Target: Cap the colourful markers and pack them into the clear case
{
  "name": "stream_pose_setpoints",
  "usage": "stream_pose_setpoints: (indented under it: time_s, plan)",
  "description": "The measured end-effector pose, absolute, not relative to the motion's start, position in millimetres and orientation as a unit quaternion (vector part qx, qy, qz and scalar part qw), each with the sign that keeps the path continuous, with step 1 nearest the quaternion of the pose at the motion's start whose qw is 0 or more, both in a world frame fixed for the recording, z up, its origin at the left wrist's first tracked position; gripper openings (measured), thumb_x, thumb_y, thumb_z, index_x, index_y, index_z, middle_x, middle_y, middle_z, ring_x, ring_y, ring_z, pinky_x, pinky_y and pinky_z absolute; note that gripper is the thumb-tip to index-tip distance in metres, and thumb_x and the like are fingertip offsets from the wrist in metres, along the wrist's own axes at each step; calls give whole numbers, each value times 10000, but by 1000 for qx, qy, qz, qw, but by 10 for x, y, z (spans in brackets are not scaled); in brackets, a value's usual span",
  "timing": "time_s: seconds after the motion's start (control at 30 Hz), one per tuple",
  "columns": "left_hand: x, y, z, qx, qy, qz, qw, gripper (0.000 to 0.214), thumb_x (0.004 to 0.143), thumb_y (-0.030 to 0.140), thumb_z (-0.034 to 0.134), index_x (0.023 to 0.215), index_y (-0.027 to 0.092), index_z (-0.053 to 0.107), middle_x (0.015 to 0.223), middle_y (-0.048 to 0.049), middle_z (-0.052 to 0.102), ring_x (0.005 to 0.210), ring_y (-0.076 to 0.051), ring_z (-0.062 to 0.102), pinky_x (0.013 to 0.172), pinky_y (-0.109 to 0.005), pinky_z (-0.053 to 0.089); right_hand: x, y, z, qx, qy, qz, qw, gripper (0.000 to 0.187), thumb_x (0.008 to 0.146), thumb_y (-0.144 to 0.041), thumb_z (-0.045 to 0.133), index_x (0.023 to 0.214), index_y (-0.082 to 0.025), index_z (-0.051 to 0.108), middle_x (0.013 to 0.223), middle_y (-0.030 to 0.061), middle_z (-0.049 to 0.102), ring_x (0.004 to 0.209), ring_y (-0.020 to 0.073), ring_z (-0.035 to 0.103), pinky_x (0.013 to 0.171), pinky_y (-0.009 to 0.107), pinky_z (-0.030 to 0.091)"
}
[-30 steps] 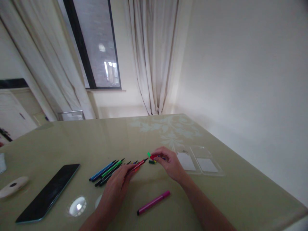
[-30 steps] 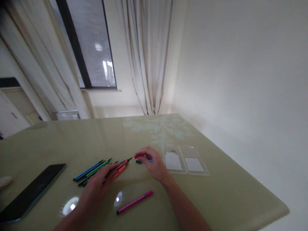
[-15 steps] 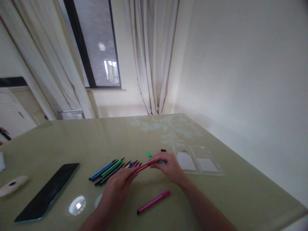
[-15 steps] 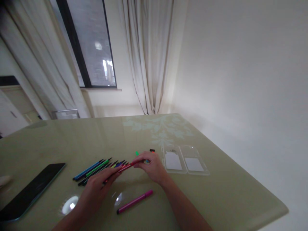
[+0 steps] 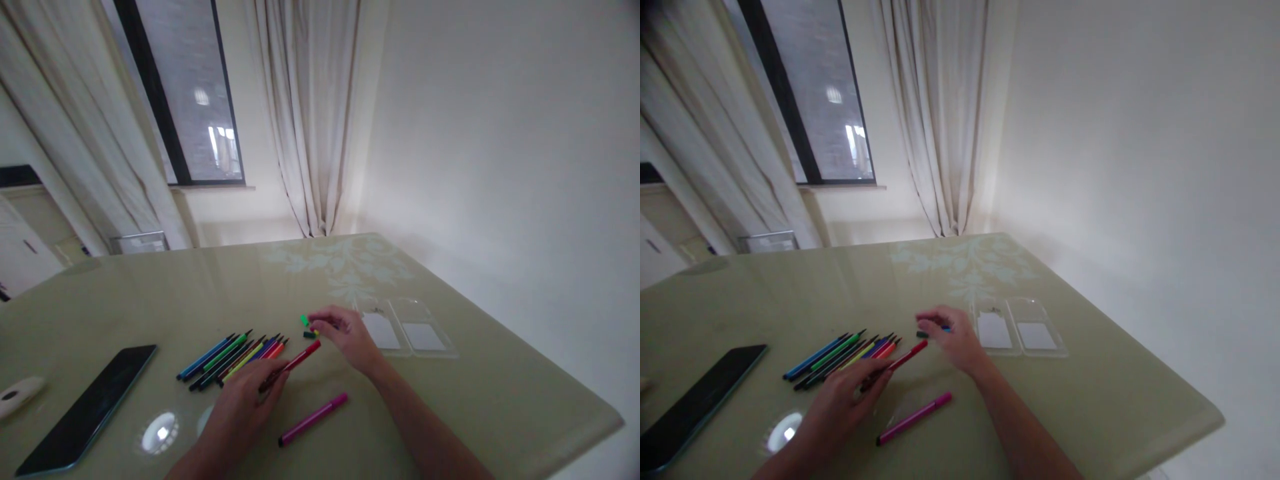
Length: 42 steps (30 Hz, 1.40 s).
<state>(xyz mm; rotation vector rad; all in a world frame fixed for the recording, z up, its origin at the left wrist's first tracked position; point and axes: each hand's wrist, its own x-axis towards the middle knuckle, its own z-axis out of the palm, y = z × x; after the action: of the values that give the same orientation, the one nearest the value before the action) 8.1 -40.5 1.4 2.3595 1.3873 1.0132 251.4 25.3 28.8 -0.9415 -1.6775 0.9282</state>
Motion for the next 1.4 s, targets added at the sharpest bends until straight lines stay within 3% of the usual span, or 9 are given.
stream_pose_setpoints:
  time_s: [0.1, 0.23, 0.37, 0.5, 0.8, 1.1, 1.4]
  plan:
    - [133, -461, 51, 829, 466, 271, 147, 196, 981, 315, 570, 998, 282, 763, 1005, -41, 743, 915, -194, 710, 822, -277, 571, 2591, 327, 227, -461, -691, 281, 481, 208, 969, -314, 626, 1080, -213, 770, 1022, 71, 781, 922, 218, 715, 835, 343, 536]
    - [175, -498, 101, 845, 463, 198, 179, 211, 983, 297, 556, 974, 276, 766, 942, -44, 687, 878, -194, 667, 786, -293, 530, 2596, 382, 105, -500, -786, 124, 343, 215, 989, -198, 564, 1065, -205, 766, 1068, 80, 767, 1021, 233, 661, 946, 367, 458]
    - [195, -520, 129, 853, 443, 178, 209, 210, 1001, 308, 545, 1016, 288, 754, 960, -37, 681, 900, -190, 656, 805, -289, 506, 2510, 386, 41, -498, -831, 74, 237, 287, 989, -115, 515, 1125, -222, 744, 1105, 60, 750, 1079, 222, 612, 960, 343, 397]
    - [179, -491, 80, 862, 419, 182, 219, 283, 1046, 342, 477, 973, 289, 745, 970, -31, 692, 900, -179, 656, 803, -277, 500, 2463, 369, 56, -503, -840, 49, 195, 333, 970, -62, 480, 1111, -230, 731, 1121, 49, 734, 1087, 219, 586, 959, 336, 358]
    - [-118, -266, 24, 766, 600, 222, 57, 242, 987, 264, 487, 1028, 246, 725, 1083, -74, 713, 1040, -268, 651, 950, -433, 498, 2436, 359, 52, -513, -837, 36, 188, 301, 948, -42, 467, 1062, -207, 691, 1092, 59, 687, 1065, 212, 566, 957, 322, 355]
    - [-134, -241, 88, 755, 631, 167, 66, 288, 1000, 274, 448, 1042, 224, 728, 1079, -95, 711, 1059, -280, 646, 957, -429, 479, 2409, 367, 6, -502, -835, 51, 218, 235, 1035, -211, 479, 1086, -190, 707, 1135, 82, 650, 1065, 199, 568, 967, 324, 381]
    - [-181, -238, 36, 758, 614, 207, 80, 307, 993, 374, 472, 944, 232, 740, 992, -81, 704, 973, -279, 637, 883, -428, 485, 2406, 348, 57, -511, -823, 83, 234, 233, 1027, -206, 507, 1052, -217, 739, 1096, 57, 739, 1109, 202, 611, 1013, 371, 347]
